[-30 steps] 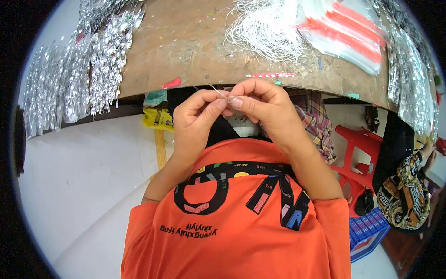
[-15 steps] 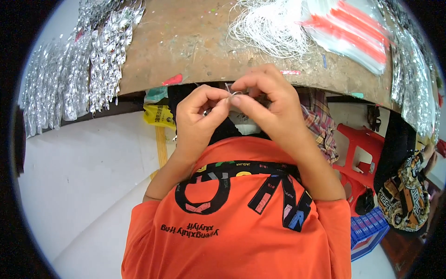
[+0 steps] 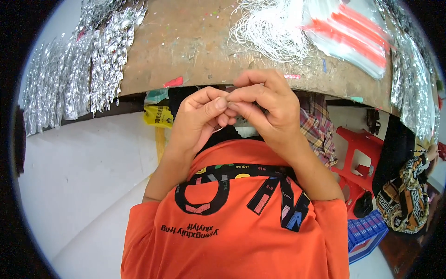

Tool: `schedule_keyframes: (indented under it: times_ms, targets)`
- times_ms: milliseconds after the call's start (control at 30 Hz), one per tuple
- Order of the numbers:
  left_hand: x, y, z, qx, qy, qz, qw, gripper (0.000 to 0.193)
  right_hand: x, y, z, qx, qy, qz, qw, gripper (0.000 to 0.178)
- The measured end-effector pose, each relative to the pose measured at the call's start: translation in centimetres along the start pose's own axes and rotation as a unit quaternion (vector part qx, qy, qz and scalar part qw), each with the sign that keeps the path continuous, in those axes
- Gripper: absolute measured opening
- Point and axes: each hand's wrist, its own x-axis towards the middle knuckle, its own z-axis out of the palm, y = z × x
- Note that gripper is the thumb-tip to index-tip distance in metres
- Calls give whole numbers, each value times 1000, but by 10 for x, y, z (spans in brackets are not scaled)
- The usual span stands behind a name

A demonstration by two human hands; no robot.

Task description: Assembling small toy components and ornaments at a factory workbench.

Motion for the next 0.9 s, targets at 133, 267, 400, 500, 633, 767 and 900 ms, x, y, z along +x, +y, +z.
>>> schedule_keyframes:
  times_ms: [133, 267, 400, 500, 633, 767, 900]
  targets:
    - [-1, 1, 2, 52, 5, 26, 998, 12, 0, 5, -2, 98, 3, 34, 995, 13]
    - [-1, 4, 6, 80, 12, 36, 996, 10, -6, 9, -2, 70, -13, 95, 993, 14]
    - [-1, 0, 10, 139, 52, 78, 986, 7, -5, 4, -4, 40, -15, 35, 998, 14]
    - [-4, -2, 13, 197, 53, 115, 972, 8, -5, 4, -5, 15, -16, 16, 1000, 14]
    - [-7, -5, 14, 225, 59, 110, 966, 10, -6, 6, -4, -101, 13, -52, 993, 11]
    - [-5, -12, 12, 226, 54, 127, 964, 12, -5, 1, -7, -163, -1, -66, 984, 10]
    - [-10, -5, 17, 232, 82, 121, 962, 11, -8, 1, -8, 1, 20, 57, 998, 5]
